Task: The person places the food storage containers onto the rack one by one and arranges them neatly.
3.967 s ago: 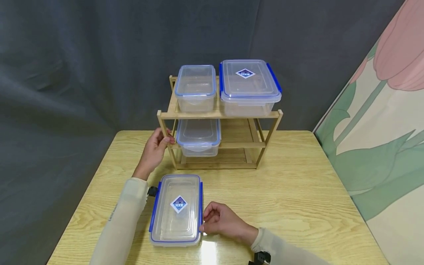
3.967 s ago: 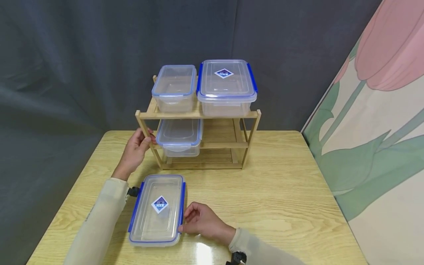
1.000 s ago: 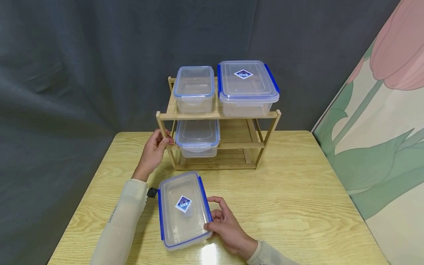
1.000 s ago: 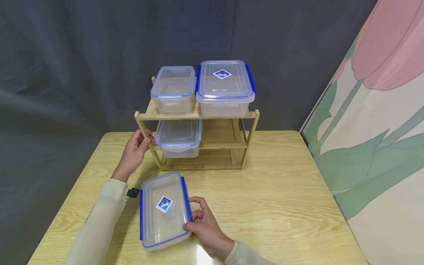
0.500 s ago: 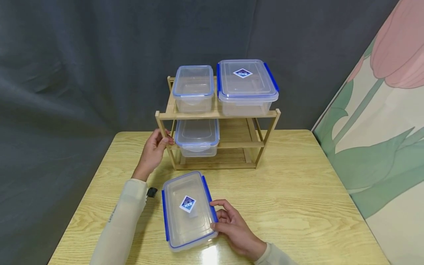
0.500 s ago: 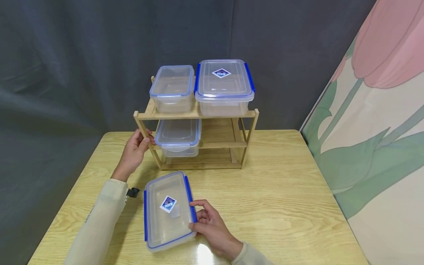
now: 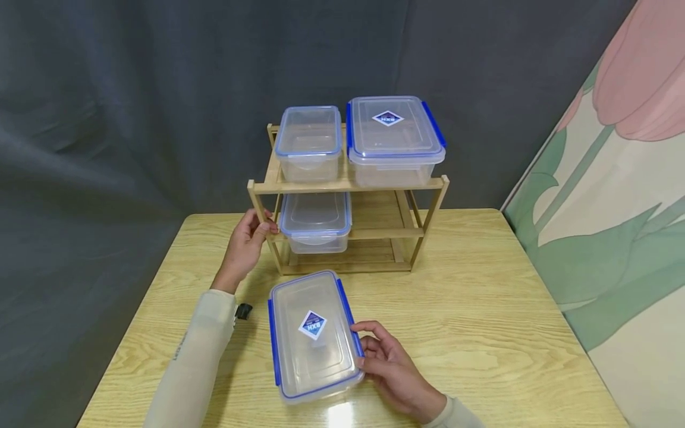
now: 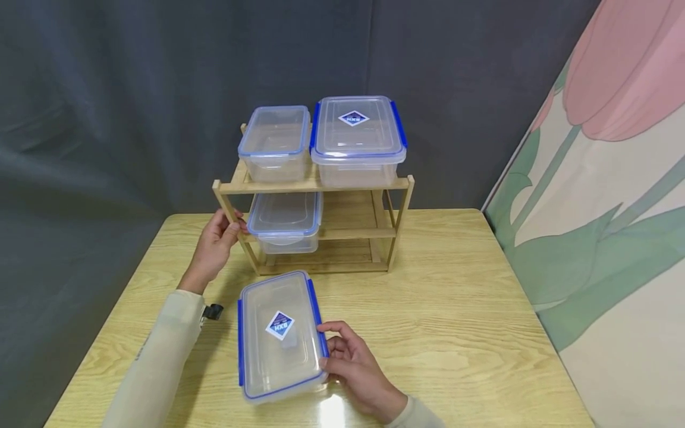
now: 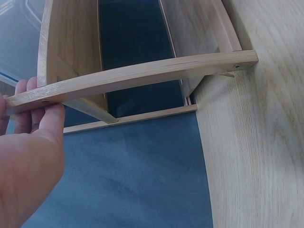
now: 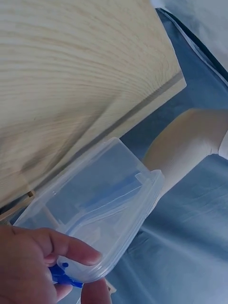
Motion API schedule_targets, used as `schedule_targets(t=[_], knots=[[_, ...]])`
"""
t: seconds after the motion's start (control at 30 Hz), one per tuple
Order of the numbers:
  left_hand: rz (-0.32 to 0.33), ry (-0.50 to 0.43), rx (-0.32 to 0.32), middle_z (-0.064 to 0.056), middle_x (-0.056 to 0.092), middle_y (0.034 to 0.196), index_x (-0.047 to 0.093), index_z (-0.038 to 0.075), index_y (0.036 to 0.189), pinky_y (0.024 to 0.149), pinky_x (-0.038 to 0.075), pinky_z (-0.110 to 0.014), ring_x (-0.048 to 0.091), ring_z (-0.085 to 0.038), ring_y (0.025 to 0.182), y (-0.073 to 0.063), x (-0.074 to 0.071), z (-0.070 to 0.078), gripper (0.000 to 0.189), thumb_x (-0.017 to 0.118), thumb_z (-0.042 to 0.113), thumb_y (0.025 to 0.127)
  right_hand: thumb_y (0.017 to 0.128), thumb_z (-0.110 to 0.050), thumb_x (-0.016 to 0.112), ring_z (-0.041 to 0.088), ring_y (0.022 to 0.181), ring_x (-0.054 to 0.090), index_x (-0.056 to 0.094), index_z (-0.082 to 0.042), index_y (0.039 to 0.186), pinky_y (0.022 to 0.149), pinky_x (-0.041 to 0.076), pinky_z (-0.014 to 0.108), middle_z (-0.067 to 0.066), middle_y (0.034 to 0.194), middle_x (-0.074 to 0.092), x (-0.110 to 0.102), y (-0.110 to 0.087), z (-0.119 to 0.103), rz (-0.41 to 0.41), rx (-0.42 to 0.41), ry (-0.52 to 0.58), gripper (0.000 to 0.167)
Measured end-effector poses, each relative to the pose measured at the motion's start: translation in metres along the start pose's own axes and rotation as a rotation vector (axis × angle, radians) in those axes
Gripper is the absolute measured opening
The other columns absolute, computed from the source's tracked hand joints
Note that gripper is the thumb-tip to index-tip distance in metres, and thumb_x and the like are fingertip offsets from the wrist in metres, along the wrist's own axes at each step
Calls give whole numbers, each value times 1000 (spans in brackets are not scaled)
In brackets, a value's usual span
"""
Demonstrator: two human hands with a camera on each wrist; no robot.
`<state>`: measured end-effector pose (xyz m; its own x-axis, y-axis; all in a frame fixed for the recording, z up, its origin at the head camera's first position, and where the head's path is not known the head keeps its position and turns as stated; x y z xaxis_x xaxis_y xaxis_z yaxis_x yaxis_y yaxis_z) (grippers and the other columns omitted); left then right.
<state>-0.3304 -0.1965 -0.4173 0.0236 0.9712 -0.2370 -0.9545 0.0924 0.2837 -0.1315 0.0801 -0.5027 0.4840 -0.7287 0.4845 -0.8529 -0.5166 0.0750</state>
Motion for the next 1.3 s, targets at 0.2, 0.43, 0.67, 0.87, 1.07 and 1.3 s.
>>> schedule_targets(t=[0.2,0.43,0.67,0.87,1.07,1.3], knots=[[-11,-11,-6,-9,65,116,52,1,136,101,54,-23,67,-25,112,-1,0,0,31,46,23,114,97,14,55,10,99,68,54,-11,143,78,61,22,2,112,67,-2,-7,-6,-32,-21,40,52],[-13,-13,-3,-23,64,121,51,-2,137,101,54,-23,68,-22,110,0,1,0,34,46,23,114,96,16,52,12,102,69,54,-10,142,78,61,23,5,116,68,-8,-14,-16,-27,-52,26,52],[-7,-3,0,-15,65,118,51,1,135,101,54,-23,66,-34,114,0,0,-2,32,46,24,114,96,17,50,12,105,69,54,-12,137,83,62,26,3,116,68,-14,-23,-27,-1,-63,23,50],[-10,5,2,-16,65,119,52,5,133,102,54,-22,67,-15,108,-1,0,-1,29,46,26,114,97,18,45,13,113,68,53,-13,139,91,62,30,4,124,67,-17,-32,-42,-14,-94,41,53],[-3,14,8,-12,66,117,53,6,133,101,54,-25,68,-20,109,0,-1,0,29,46,26,114,99,19,38,16,121,65,49,-12,145,96,62,33,7,135,62,-22,-40,-63,-45,-145,37,57],[-4,-6,-3,-15,65,116,51,0,136,100,54,-22,67,-18,108,-1,0,-1,33,46,25,114,99,21,32,17,123,63,48,-11,146,100,61,36,9,138,60,-28,-53,-83,-61,-168,29,59]])
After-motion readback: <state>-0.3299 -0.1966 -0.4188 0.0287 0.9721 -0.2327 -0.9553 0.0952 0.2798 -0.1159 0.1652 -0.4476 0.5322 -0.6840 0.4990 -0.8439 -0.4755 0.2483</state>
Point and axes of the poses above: each hand's wrist, its own y-axis towards the middle knuckle, its own x-axis out of the palm, z = x × y, the point moved 9 cm from there along y, towards the middle knuckle
